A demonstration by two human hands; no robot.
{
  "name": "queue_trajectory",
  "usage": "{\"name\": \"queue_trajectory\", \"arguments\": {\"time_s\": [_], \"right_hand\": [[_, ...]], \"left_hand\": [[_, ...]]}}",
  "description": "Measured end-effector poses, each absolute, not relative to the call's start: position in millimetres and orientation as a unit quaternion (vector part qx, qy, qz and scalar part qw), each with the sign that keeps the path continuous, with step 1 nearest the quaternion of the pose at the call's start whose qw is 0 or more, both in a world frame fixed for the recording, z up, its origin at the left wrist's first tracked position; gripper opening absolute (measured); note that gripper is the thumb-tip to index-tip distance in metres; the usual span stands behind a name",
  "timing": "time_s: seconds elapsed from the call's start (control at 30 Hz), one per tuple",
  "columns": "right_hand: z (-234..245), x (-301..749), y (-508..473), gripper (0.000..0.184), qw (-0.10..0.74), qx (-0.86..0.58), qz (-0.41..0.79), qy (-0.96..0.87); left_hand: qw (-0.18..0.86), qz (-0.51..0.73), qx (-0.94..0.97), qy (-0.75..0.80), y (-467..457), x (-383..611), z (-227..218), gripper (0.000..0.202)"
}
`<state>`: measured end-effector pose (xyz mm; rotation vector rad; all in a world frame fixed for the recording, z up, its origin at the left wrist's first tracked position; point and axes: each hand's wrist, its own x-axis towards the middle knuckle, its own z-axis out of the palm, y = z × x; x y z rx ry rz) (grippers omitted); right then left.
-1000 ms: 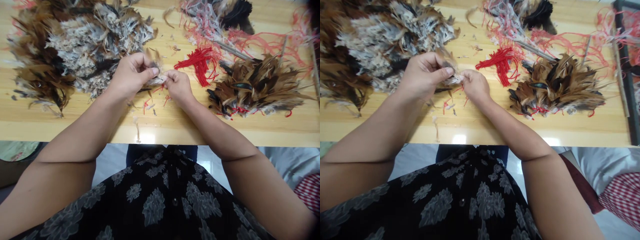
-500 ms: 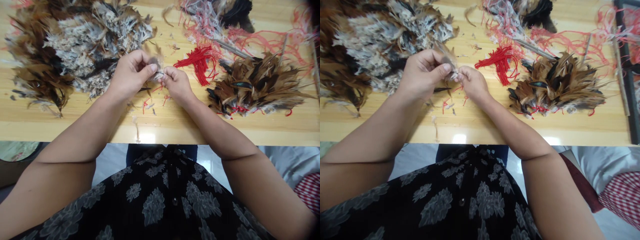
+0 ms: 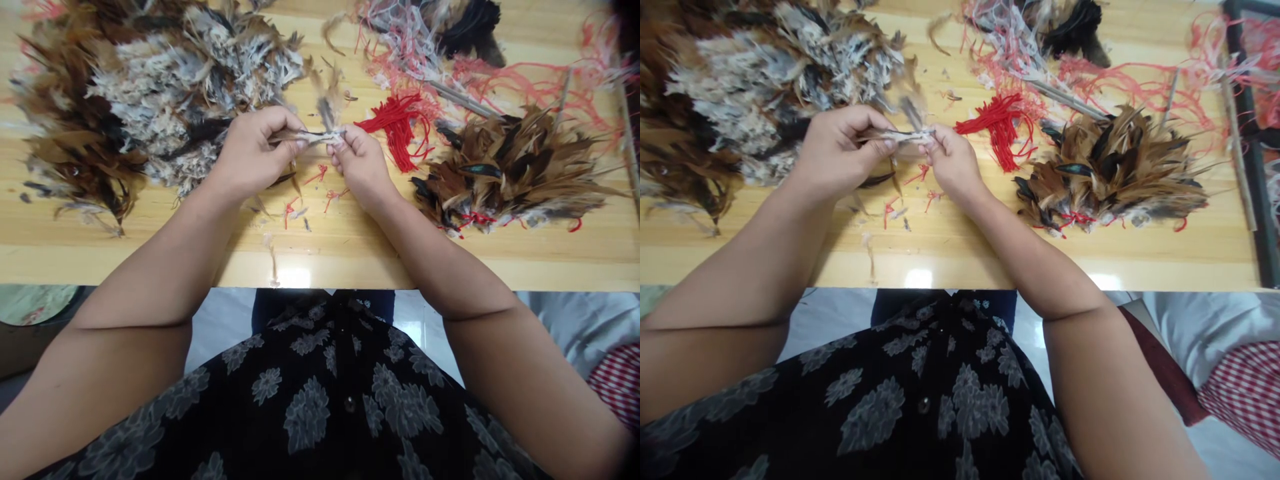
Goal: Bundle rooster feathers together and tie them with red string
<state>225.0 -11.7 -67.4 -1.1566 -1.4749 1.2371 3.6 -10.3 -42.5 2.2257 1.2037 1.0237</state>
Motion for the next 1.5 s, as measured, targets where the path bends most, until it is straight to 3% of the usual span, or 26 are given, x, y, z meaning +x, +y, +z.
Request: {"name": "queue_trajectory", "arguments": {"time_s": [0.2, 0.37, 0.57, 0.67, 0.73, 0.87, 0.97, 1.1, 1.3, 1.5], "right_hand": [[-81, 228, -4, 0.04, 0.429, -0.471, 0.464, -0.615], [-74, 235, -5, 0.041, 0.438, -0.485, 0.456, -0.604], [-61, 238, -6, 0.043, 0.456, -0.504, 0.464, -0.568], [-65, 239, -6, 0.041, 0.458, -0.498, 0.455, -0.58], [-68, 239, -6, 0.04, 0.457, -0.488, 0.442, -0.598], [-73, 242, -6, 0.039, 0.444, -0.478, 0.425, -0.627], [-75, 243, -7, 0.038, 0.434, -0.479, 0.416, -0.64], [-74, 242, -10, 0.035, 0.431, -0.483, 0.399, -0.649], [-71, 240, -14, 0.038, 0.439, -0.49, 0.395, -0.641], [-71, 241, -16, 0.035, 0.432, -0.49, 0.388, -0.65]], "left_hand": [[0.156, 0.367, 0.81, 0.431, -7, -8, -39, 0.043], [0.118, 0.366, 0.814, 0.435, -2, -24, -33, 0.045], [0.06, 0.258, 0.828, 0.495, 12, -54, -37, 0.041], [-0.035, 0.317, 0.789, 0.525, 16, -62, -39, 0.056], [-0.067, 0.359, 0.772, 0.521, 13, -60, -33, 0.05], [0.007, 0.323, 0.809, 0.491, -5, -42, -12, 0.025], [0.062, 0.243, 0.853, 0.458, -16, -30, -5, 0.031], [0.057, 0.145, 0.864, 0.479, -12, -27, -18, 0.038], [0.084, 0.214, 0.85, 0.474, 5, -27, -43, 0.013], [0.085, 0.226, 0.83, 0.503, -6, -23, -30, 0.031]]}}
